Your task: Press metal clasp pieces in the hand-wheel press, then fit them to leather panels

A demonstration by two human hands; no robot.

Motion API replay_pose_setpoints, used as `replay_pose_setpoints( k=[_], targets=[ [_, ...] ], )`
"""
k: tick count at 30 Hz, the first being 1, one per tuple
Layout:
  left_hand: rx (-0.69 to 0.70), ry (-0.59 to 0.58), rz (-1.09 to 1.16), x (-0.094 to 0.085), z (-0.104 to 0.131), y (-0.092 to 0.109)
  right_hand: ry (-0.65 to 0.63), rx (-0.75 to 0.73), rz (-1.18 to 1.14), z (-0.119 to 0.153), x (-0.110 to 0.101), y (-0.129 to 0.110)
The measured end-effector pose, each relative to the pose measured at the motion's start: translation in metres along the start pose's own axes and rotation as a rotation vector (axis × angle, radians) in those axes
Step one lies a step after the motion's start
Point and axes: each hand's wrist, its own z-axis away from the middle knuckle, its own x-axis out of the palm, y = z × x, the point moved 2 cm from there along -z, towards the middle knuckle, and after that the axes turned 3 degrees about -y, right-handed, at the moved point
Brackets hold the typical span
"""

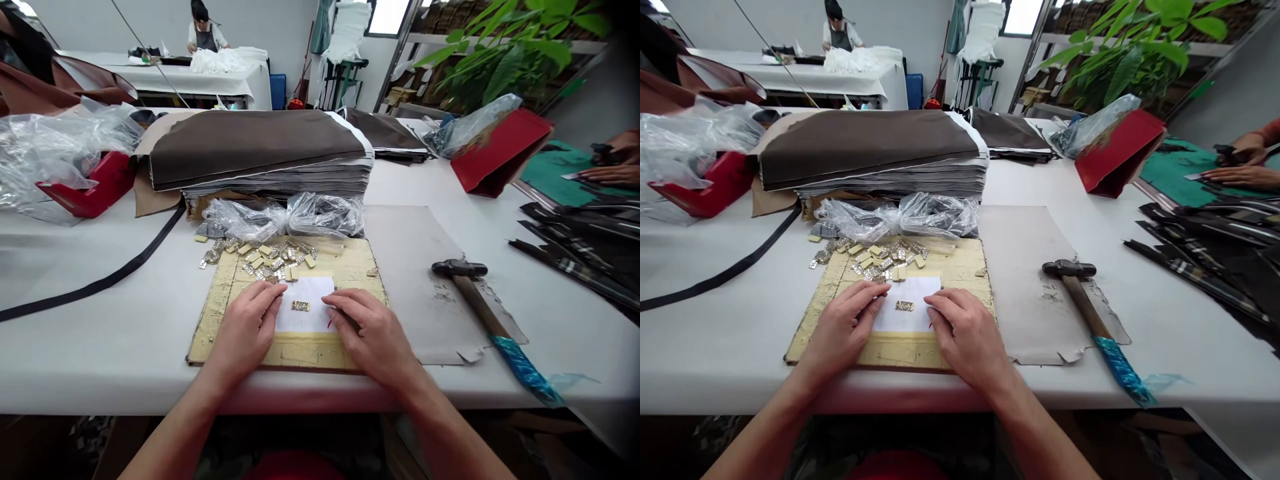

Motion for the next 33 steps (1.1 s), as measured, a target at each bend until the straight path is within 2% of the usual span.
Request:
replay_pose_setpoints(
  k=[5,7,10,14,17,23,27,30,33],
  targets=[
    [-0.238,0.206,0.257,-0.01,0.006,-0.009,-0.029,-0.125,0.18,-0.054,-0.032,0.001],
    [-0.311,0.227,0.339,-0.012,0.008,-0.013,-0.027,-0.163,0.234,-0.077,-0.041,-0.003],
    [-0.31,0.219,0.371,-0.014,0.009,-0.015,-0.091,-0.193,0.255,-0.093,-0.04,-0.012],
    [-0.278,0.221,0.387,-0.015,0.007,-0.014,-0.291,-0.186,0.179,-0.073,-0.017,-0.02],
    [-0.29,0.213,0.426,-0.016,0.006,-0.015,-0.341,-0.16,0.177,-0.052,0.002,-0.019],
    [-0.332,0.188,0.528,-0.017,0.009,-0.019,-0.28,-0.144,0.16,-0.047,0.023,-0.023],
    [-0.278,0.157,0.494,-0.02,0.009,-0.018,-0.25,-0.138,0.128,-0.047,0.027,-0.025],
    [-0.212,0.116,0.391,-0.02,0.008,-0.015,-0.212,-0.118,0.041,-0.046,0.022,-0.019],
    [-0.158,0.057,0.266,-0.017,0.006,-0.012,-0.114,-0.093,-0.001,-0.055,0.005,-0.011]
  ],
)
